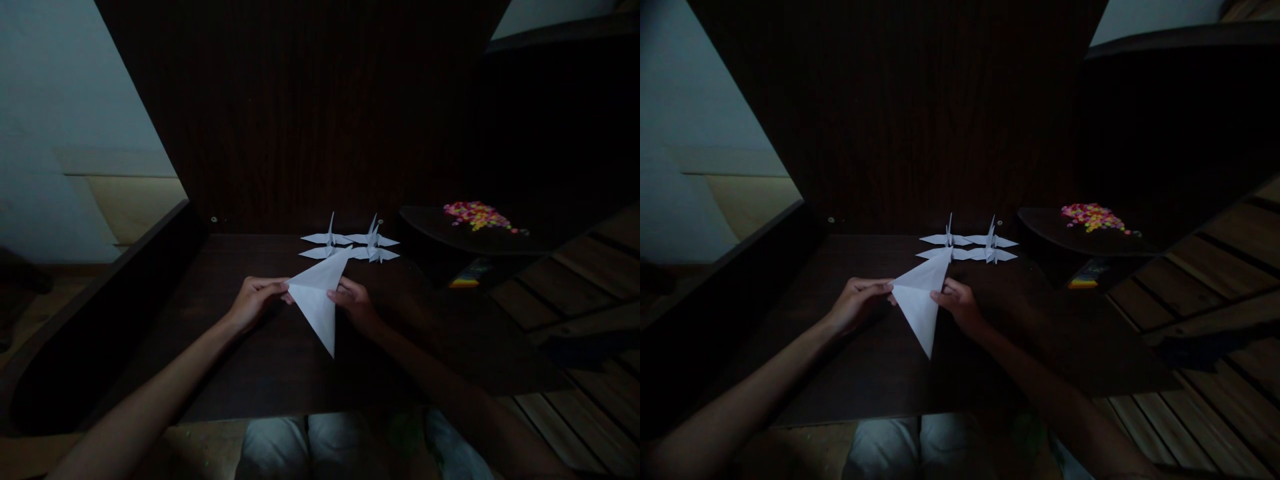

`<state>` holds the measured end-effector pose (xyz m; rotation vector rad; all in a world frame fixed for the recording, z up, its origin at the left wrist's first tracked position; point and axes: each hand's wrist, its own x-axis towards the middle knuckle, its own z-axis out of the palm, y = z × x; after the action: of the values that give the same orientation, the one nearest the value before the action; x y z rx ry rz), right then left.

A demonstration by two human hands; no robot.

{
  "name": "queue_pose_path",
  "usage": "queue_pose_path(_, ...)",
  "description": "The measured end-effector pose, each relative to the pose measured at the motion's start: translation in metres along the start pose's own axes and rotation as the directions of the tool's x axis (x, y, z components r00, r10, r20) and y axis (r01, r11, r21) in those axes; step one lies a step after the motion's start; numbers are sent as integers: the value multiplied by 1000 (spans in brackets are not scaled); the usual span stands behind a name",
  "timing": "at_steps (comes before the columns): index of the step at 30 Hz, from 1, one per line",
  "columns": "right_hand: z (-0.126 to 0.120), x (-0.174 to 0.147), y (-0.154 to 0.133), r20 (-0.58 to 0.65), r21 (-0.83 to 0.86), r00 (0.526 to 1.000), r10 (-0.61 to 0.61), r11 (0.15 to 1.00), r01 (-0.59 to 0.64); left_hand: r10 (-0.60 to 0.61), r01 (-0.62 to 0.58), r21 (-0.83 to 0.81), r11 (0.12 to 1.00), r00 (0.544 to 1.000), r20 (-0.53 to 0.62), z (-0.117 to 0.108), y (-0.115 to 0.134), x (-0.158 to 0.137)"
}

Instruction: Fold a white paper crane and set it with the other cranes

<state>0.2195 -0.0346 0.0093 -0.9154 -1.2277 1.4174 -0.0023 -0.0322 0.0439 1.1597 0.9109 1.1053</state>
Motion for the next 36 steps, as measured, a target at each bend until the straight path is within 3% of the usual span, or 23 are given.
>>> queue_pose_path(11, 2, -5, 3, -130, 8, 986, 109, 994, -109, -37, 58, -183, 981, 993, 115, 1, -2, -2)
queue_pose_path(15, 0, -5, 6, -142, -38, 981, 132, 990, -139, -129, 162, -176, 971, 974, 187, 1, -6, 1)
queue_pose_path(17, -2, -5, 1, -114, -106, 991, 70, 991, -82, -169, 195, -124, 973, 966, 194, 1, -7, 0)
queue_pose_path(19, -4, -5, -6, -46, -202, 997, -65, 978, 55, -189, 201, -43, 979, 963, 193, 1, -5, -1)
queue_pose_path(21, -7, -5, -12, 60, -280, 990, -124, 950, 136, -199, 195, 44, 980, 957, 212, 0, -2, -2)
queue_pose_path(30, -17, -4, -16, 109, -302, 991, -77, 947, 107, -250, 197, 181, 964, 902, 352, -6, -6, -1)
queue_pose_path(36, -18, -6, -20, 207, -286, 967, -151, 936, 207, -312, 248, 209, 946, 871, 379, -8, -5, -2)
